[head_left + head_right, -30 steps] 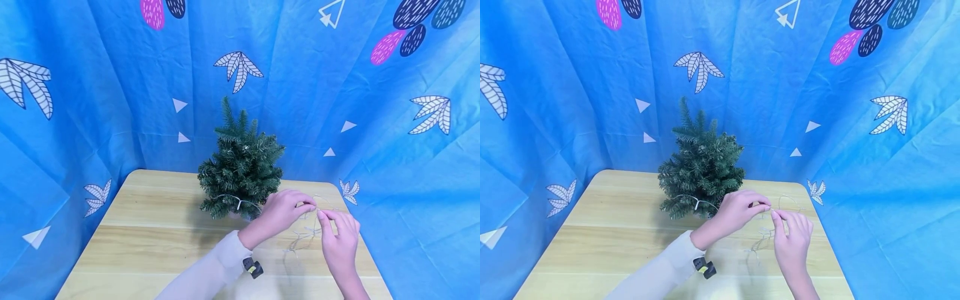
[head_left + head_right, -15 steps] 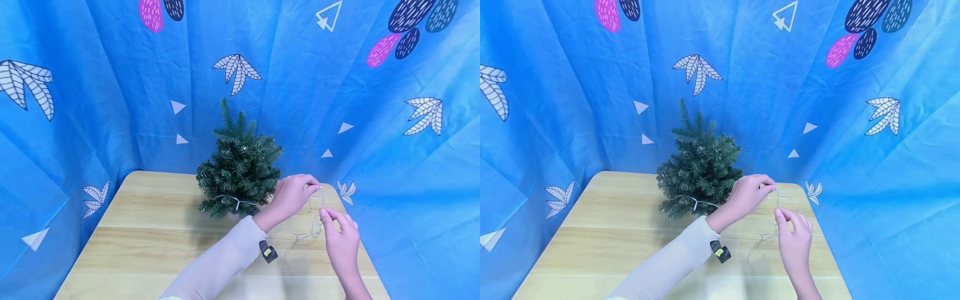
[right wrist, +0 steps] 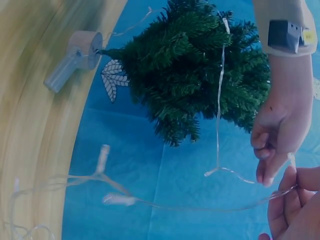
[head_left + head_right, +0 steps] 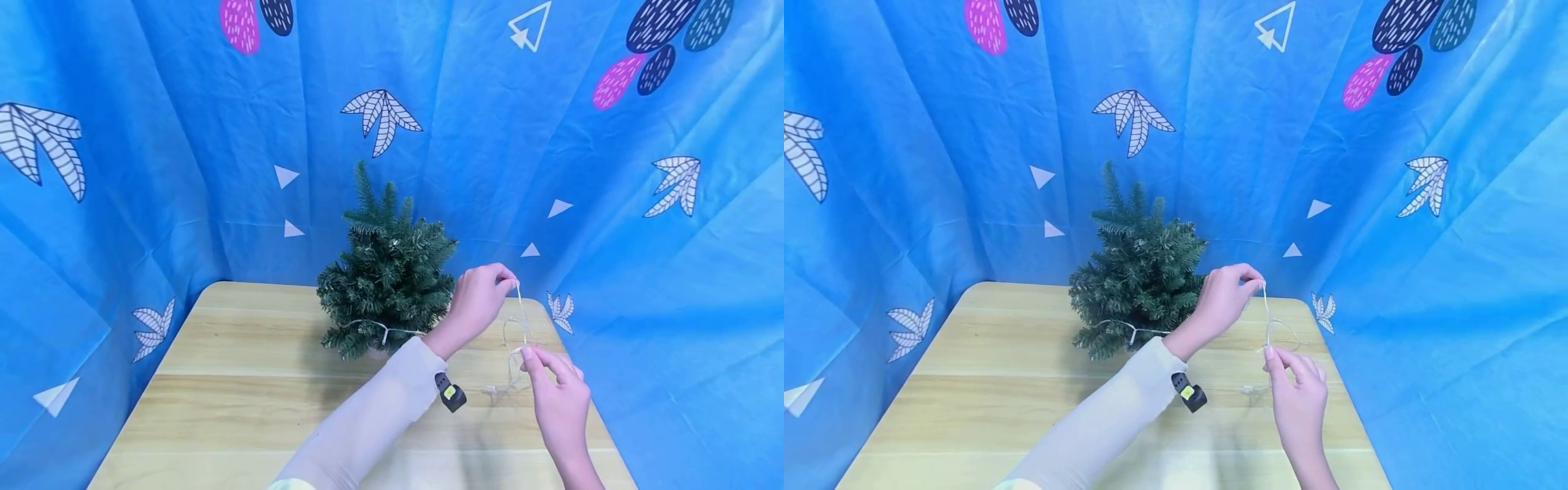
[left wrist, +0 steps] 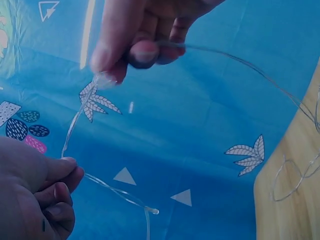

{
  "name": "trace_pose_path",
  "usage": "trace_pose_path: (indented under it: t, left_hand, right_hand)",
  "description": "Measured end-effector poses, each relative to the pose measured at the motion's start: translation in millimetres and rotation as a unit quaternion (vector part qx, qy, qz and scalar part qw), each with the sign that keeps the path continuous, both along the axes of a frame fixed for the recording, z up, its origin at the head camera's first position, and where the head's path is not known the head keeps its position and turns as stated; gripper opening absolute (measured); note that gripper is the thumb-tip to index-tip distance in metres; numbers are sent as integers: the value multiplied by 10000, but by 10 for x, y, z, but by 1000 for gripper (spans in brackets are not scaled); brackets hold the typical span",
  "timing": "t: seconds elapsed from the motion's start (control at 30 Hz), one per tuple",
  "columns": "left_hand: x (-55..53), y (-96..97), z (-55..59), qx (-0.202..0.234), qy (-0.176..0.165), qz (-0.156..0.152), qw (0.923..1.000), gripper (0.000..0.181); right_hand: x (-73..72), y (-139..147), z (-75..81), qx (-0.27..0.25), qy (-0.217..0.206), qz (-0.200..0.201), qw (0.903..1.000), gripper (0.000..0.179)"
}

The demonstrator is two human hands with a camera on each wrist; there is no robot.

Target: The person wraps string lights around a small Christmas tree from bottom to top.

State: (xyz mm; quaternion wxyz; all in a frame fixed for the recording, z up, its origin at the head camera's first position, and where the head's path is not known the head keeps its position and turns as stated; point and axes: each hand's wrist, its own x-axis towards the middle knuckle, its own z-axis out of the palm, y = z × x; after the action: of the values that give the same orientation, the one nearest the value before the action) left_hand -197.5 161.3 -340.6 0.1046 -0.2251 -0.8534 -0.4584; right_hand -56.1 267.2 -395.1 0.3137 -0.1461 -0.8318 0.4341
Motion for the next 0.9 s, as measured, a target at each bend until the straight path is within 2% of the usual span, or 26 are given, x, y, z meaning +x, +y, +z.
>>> trace_pose_path:
  t: [0.17,0.27,0.47,0.63,0.77,0.9]
  left_hand:
    - [-83,12,52,139,-91,126,9998,11]
    - [-122,17,65,56,-91,250,9996,11]
    - [-218,48,63,-270,79,483,9984,12]
    - [-267,45,46,-767,249,594,9950,12]
    - [-222,11,53,-1295,263,388,9905,20]
    - [-124,-32,83,-1474,201,-83,9888,29]
  right_hand:
    - [24,-25,-4,12,140,7,9999,22]
    - [35,-26,-6,15,176,-30,9998,22]
    - [61,-38,-8,5,160,-83,9998,22]
    - [37,-40,-17,11,280,-91,9996,23]
    - [-40,5,14,-27,297,-232,9993,26]
    - [-140,72,58,-144,304,-260,9991,29]
